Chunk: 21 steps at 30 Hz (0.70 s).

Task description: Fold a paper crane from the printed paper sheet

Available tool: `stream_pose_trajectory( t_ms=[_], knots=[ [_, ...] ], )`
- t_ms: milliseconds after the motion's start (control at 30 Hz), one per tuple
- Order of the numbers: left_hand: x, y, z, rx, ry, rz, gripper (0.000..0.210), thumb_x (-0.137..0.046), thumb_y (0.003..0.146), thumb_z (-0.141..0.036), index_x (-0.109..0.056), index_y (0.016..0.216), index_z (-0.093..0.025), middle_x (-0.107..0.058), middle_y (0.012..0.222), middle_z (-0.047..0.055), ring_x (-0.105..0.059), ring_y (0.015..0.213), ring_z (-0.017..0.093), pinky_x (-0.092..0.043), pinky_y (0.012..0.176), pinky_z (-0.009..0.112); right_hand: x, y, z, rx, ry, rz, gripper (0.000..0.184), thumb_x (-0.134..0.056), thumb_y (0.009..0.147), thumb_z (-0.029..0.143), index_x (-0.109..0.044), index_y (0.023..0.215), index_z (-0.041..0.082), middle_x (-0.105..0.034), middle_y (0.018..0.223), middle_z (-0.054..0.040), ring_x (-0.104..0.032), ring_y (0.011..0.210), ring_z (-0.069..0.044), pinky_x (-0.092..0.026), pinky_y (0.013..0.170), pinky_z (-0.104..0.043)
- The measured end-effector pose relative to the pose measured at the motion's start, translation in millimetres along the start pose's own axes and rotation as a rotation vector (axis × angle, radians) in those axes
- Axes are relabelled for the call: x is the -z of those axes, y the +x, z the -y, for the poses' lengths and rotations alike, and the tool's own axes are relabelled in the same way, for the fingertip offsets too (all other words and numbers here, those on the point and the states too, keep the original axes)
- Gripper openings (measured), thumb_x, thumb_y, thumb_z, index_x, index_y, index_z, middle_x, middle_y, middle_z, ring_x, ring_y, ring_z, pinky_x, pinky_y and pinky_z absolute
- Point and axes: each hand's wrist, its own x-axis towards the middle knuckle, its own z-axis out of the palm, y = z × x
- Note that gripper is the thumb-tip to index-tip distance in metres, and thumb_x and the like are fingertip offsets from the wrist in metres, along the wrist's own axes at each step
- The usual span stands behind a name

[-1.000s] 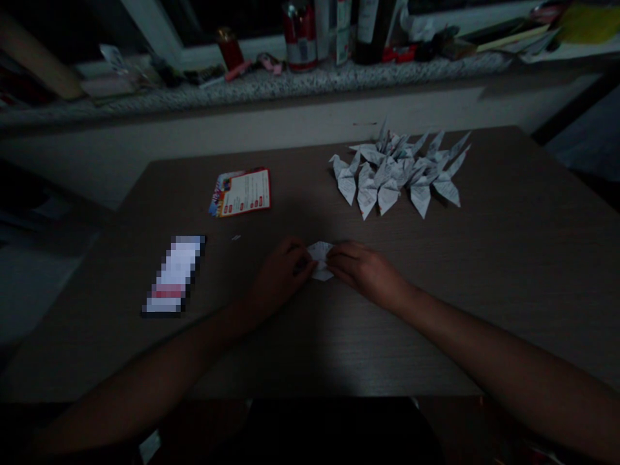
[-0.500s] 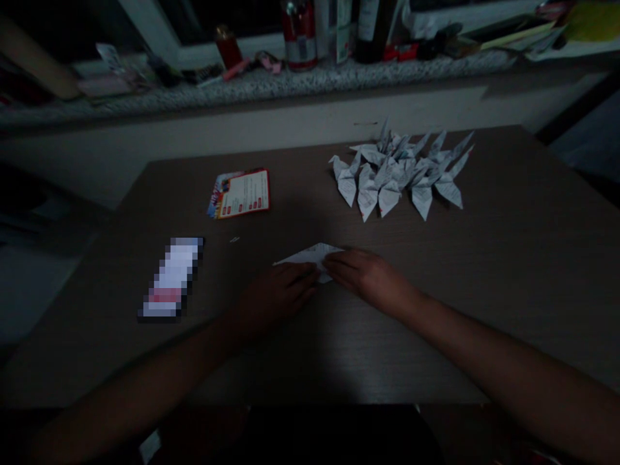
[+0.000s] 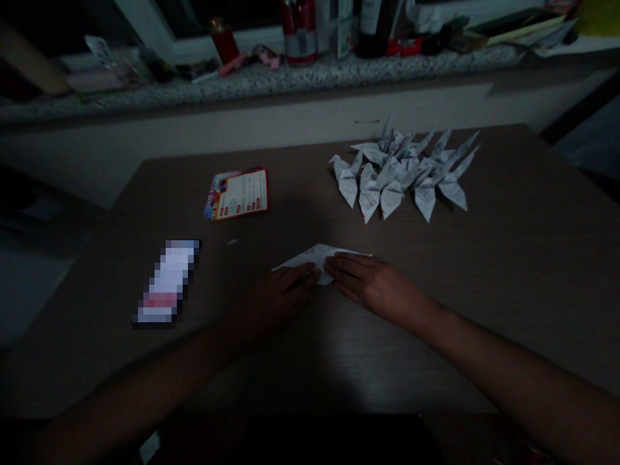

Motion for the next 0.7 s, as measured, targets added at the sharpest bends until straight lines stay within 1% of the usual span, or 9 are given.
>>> stream_pose_trajectory(
  t_ms=[233, 333, 500, 600, 700],
  knots=[
    [-0.1, 0.7, -0.1, 0.000, 0.003, 0.030, 0.040, -0.038, 0.110, -0.020, -0.048, 0.148, -0.011, -0.058, 0.146, 0.015, -0.059, 0.129, 0.025, -0.053, 0.106, 0.041, 1.0, 1.2, 0.6, -0.020, 0.004, -0.009, 0.031, -0.058, 0.102, 0.018, -0.069, 0.129, 0.009, -0.071, 0.134, -0.0153, -0.070, 0.122, -0.028, -0.061, 0.103, -0.040],
    [-0.3, 1.5, -0.7, 0.004, 0.017, 0.038, 0.041, -0.040, 0.110, -0.020, -0.046, 0.149, -0.011, -0.057, 0.147, 0.015, -0.059, 0.128, 0.026, -0.053, 0.106, 0.041, 2.6, 2.5, 1.2, -0.032, 0.004, -0.002, 0.030, -0.057, 0.102, 0.017, -0.070, 0.128, 0.009, -0.072, 0.133, -0.0162, -0.071, 0.121, -0.029, -0.062, 0.101, -0.041],
    [3.4, 3.2, -3.5, 0.012, 0.020, 0.059, 0.041, -0.040, 0.109, -0.017, -0.046, 0.148, -0.009, -0.058, 0.147, 0.015, -0.059, 0.128, 0.026, -0.052, 0.106, 0.040, 3.0, 2.7, 1.7, -0.037, 0.026, 0.001, 0.030, -0.060, 0.100, 0.015, -0.071, 0.127, 0.008, -0.072, 0.132, -0.0175, -0.071, 0.120, -0.030, -0.062, 0.101, -0.043],
    [5.1, 3.2, -4.4, 0.008, 0.027, 0.062, 0.040, -0.042, 0.108, -0.015, -0.047, 0.147, -0.010, -0.058, 0.146, 0.014, -0.059, 0.127, 0.026, -0.052, 0.106, 0.040, 2.9, 2.8, 1.9, -0.059, 0.029, 0.009, 0.031, -0.062, 0.099, 0.015, -0.071, 0.127, 0.010, -0.071, 0.133, -0.0172, -0.070, 0.121, -0.031, -0.062, 0.101, -0.044],
    [6.9, 2.9, -4.7, 0.007, 0.024, 0.069, 0.042, -0.043, 0.107, -0.012, -0.045, 0.148, -0.012, -0.058, 0.147, 0.013, -0.059, 0.128, 0.025, -0.053, 0.106, 0.040, 3.0, 3.5, 1.6, -0.055, 0.027, 0.015, 0.030, -0.062, 0.099, 0.016, -0.071, 0.127, 0.011, -0.071, 0.133, -0.0165, -0.070, 0.121, -0.030, -0.061, 0.102, -0.044]
  ],
)
